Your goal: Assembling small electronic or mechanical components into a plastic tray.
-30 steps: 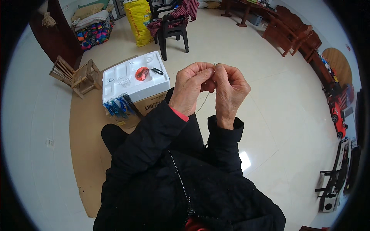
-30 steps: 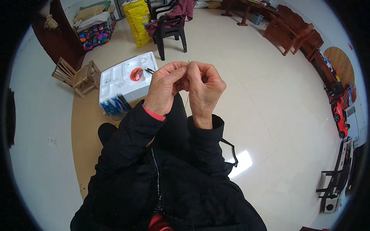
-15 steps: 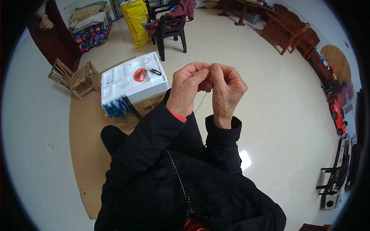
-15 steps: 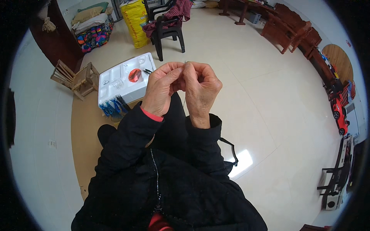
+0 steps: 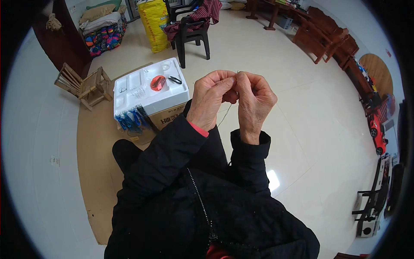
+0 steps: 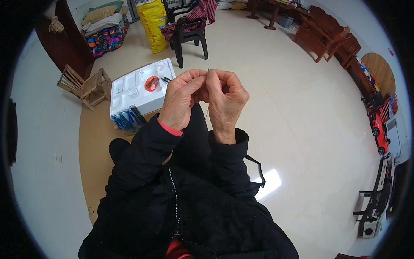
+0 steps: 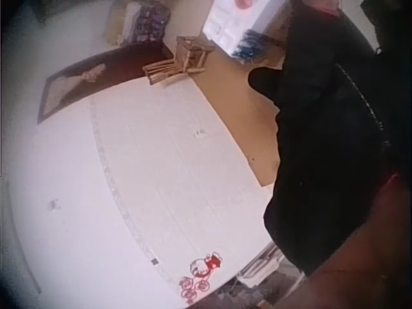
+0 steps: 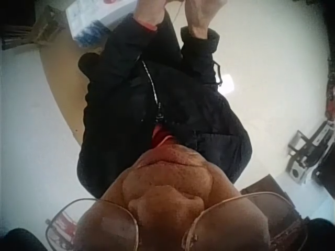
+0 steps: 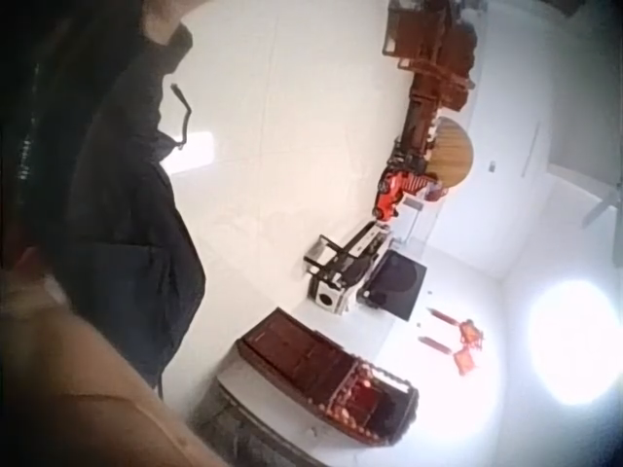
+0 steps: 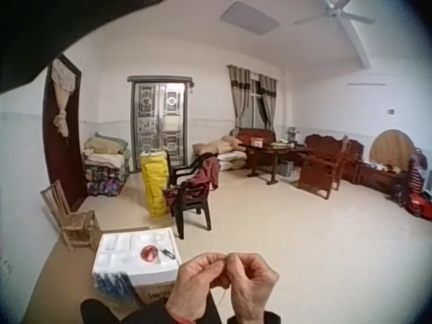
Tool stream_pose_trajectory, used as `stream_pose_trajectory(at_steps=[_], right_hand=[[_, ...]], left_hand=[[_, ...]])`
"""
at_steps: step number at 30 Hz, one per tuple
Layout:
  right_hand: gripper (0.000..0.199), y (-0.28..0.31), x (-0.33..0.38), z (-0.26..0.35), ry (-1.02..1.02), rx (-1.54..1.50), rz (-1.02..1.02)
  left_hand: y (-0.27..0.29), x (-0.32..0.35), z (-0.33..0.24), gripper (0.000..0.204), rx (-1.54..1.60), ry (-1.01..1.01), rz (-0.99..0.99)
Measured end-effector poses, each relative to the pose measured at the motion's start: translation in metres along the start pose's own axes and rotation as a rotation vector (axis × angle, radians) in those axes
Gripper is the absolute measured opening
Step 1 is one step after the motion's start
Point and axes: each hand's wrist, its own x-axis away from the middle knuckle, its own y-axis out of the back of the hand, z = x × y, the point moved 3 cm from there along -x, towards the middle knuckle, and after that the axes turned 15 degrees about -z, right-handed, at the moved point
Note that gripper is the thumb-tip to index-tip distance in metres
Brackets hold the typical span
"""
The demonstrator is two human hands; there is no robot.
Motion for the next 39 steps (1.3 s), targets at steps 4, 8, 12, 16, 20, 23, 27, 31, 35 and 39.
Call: stream_pose_trajectory(at_steps=[4, 8, 12, 16, 20, 23, 27, 31, 35, 39], right_hand=[[0.012, 0.0001, -0.0011, -0.0007, -0.009, -0.010, 0.007], [0.012, 0.0002, -0.0016, -0.0038, -0.017, -0.029, 0.015], [0.012, -0.0002, -0.0014, -0.0021, -0.028, -0.044, 0.027], [0.013, 0.0003, -0.0001, -0.0005, -0.032, -0.030, 0.046], [0.012, 0.0003, -0.0013, -0.0011, 0.008, -0.028, 0.062], [0.012, 0.0012, -0.0024, 0.0004, 0.013, -0.010, 0.077], [0.012, 0.0015, -0.0037, 0.0016, -0.029, 0.025, 0.104], [0.012, 0.0008, -0.0043, 0.0008, -0.064, 0.013, 0.131], [0.013, -0.0005, -0.0031, -0.0003, -0.077, 0.023, 0.144], [0.016, -0.0018, -0.0015, -0.0006, -0.087, 0.017, 0.144]], left_hand=[[0.0001, -0.0002, -0.0005, 0.020, -0.002, 0.003, 0.004], [-0.0002, 0.0002, -0.0016, 0.020, 0.007, 0.007, 0.008], [0.0001, 0.0004, -0.0020, 0.020, 0.002, 0.004, 0.006], [0.0004, 0.0004, -0.0024, 0.020, 0.008, 0.009, 0.007], [0.0006, 0.0005, -0.0032, 0.020, 0.001, 0.016, 0.003], [0.0018, 0.0007, -0.0031, 0.019, 0.000, 0.022, -0.008], [0.0041, 0.0000, -0.0030, 0.019, -0.007, 0.022, -0.008], [0.0057, 0.0007, -0.0045, 0.019, -0.013, 0.023, -0.007], [0.0077, 0.0008, -0.0047, 0.019, -0.002, 0.024, -0.011], [0.0091, 0.0014, -0.0054, 0.018, 0.010, 0.037, -0.026]])
